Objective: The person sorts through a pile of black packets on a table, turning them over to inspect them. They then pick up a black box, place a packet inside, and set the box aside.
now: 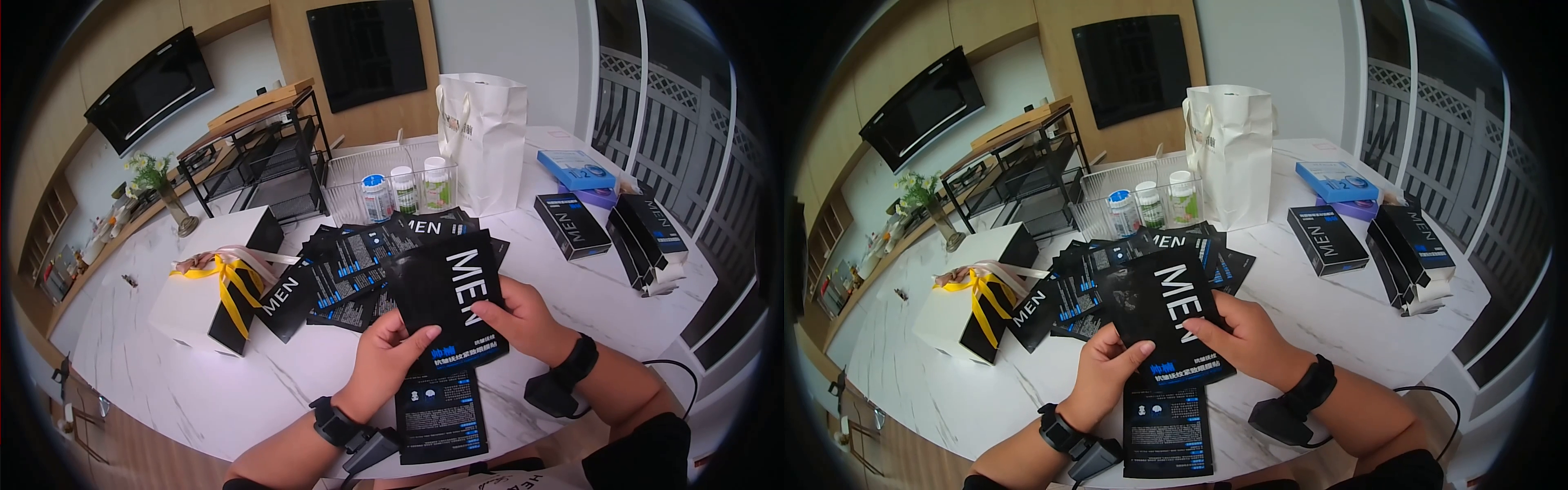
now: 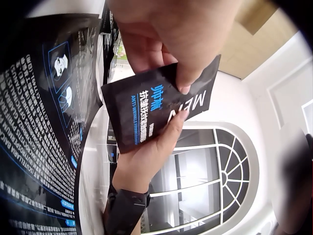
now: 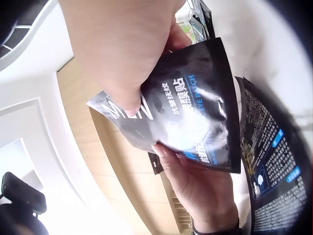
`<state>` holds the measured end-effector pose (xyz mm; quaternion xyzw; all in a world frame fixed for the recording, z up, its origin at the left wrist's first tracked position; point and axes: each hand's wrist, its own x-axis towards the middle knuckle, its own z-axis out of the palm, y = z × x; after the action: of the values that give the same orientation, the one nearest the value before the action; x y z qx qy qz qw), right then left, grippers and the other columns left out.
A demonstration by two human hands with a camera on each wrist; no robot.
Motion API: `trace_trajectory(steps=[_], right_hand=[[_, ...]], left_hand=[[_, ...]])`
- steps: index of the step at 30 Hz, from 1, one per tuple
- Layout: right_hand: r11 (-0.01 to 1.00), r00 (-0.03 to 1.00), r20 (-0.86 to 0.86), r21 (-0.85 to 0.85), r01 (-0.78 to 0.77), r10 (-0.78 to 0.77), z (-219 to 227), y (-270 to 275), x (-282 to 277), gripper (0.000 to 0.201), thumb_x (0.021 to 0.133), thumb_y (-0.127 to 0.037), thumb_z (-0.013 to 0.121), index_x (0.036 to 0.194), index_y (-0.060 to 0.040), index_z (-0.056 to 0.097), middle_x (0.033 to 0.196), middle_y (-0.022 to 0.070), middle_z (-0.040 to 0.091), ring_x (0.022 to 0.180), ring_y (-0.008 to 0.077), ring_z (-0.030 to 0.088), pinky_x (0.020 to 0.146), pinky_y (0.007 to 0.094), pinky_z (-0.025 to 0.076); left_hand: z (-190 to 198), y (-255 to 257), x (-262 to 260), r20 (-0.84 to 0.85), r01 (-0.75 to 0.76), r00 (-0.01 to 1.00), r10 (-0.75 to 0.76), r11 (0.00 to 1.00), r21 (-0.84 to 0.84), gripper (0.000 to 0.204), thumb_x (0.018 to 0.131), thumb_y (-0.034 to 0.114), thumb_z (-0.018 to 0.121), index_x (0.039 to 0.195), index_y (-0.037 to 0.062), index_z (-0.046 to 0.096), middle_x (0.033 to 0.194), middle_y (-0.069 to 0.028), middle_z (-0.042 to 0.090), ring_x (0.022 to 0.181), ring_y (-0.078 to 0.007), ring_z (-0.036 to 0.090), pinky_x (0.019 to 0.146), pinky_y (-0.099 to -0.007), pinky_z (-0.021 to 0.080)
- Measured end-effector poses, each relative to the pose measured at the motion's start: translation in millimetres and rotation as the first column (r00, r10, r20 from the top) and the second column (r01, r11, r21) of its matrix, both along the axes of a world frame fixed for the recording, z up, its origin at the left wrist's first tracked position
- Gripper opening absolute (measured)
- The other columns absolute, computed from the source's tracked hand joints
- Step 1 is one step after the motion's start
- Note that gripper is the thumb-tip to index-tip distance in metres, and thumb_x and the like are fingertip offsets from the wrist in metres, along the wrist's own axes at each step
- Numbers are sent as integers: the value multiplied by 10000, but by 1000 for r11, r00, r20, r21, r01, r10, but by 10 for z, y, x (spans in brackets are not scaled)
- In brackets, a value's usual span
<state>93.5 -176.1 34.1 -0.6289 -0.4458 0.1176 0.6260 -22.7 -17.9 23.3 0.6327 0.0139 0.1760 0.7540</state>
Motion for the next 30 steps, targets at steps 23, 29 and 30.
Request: trace_trajectory(steps=[23,29,30], right_hand=[[998,990,137,-62,26,-17,21,-17,34,262,832,-127,596,1058,-8,540,857,42,623,759,59,557,666,207,448],[992,981,177,-110,-61,80,40,-67,-30,261,836,-139,591,1056,-8,539,860,41,625,757,63,559,671,212,451],[992,986,160,-125,-25,45,34,-65,-24,264,836,-140,590,1060,-10,537,864,43,625,764,64,559,675,212,451]], left_hand=[[1,-36,24,-49,21,999,-20,1000,17,120,816,123,635,876,30,589,696,63,550,628,6,458,562,-147,376],[-87,79,39,-73,2,997,3,998,68,119,820,101,626,903,24,591,739,46,580,657,2,484,583,-150,395],[-86,81,38,-66,13,998,-8,997,82,120,822,100,622,910,24,592,745,46,581,658,3,482,584,-151,395]])
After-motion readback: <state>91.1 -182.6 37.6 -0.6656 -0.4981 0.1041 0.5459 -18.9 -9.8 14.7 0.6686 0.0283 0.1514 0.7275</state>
